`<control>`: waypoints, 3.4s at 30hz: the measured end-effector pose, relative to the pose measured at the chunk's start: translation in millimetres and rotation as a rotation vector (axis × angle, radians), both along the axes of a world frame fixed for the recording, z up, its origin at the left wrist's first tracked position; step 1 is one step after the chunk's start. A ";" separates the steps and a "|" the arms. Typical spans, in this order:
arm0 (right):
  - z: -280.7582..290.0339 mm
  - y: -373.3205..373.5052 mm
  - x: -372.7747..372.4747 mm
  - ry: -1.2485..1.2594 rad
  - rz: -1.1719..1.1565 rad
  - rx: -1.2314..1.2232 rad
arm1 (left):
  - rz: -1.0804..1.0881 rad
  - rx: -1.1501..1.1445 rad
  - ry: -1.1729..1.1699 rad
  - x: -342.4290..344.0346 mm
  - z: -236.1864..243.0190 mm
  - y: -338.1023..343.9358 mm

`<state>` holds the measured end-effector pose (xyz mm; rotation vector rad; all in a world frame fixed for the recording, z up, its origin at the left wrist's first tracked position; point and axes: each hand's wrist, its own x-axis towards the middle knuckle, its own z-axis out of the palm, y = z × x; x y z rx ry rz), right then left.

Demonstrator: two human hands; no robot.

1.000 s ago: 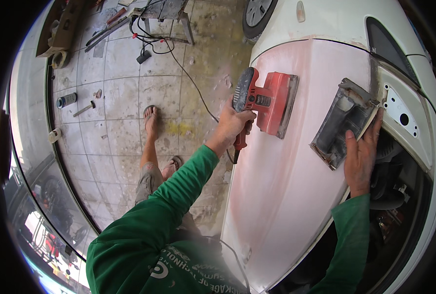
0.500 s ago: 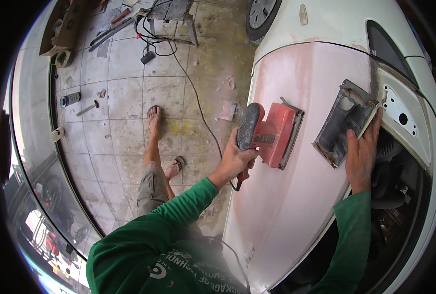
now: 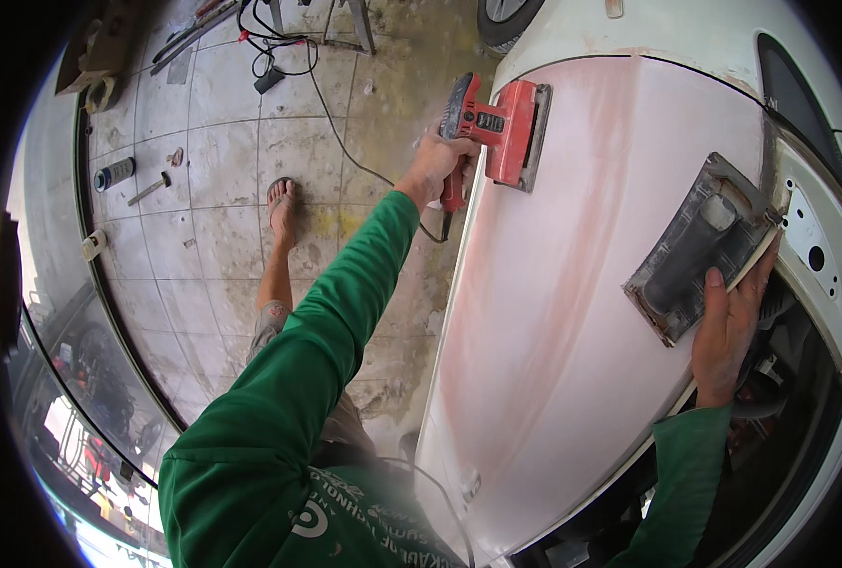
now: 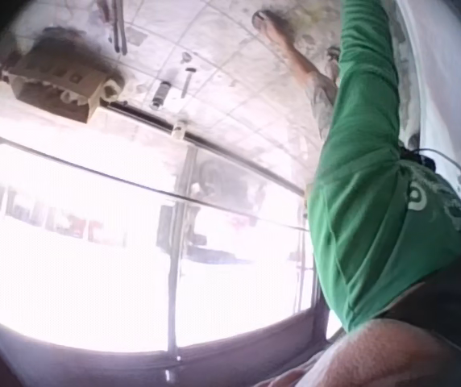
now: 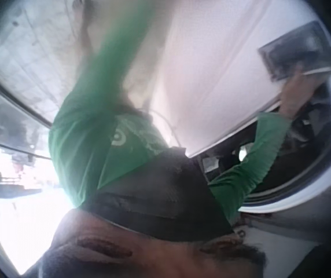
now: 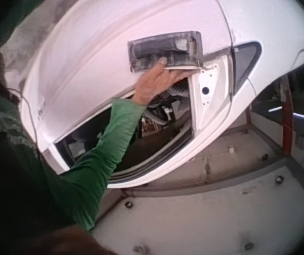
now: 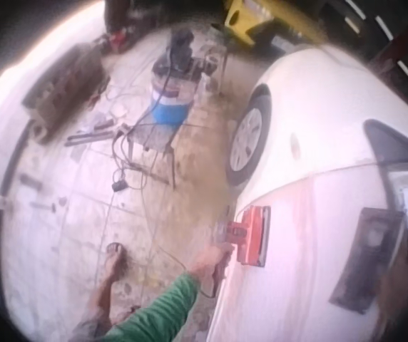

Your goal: The person sands the surface of a white car door using a handheld sanding block and later a power sander. The person moves around the door, applies sanding motions, and briefly inspects the sanding block before resuming work.

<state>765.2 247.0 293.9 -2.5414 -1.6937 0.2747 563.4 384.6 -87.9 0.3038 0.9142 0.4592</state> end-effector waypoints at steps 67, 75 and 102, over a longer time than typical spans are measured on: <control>30.2 20.9 -27.6 -0.127 0.000 -0.174 | 0.095 -0.049 0.395 -365.0 147.4 64.7; 57.2 32.5 -36.3 -0.091 -0.054 -0.342 | -0.074 0.178 0.567 -396.0 204.2 145.4; 61.7 61.7 -32.4 0.156 -0.247 -0.241 | -1.073 1.286 0.911 -166.8 110.8 395.9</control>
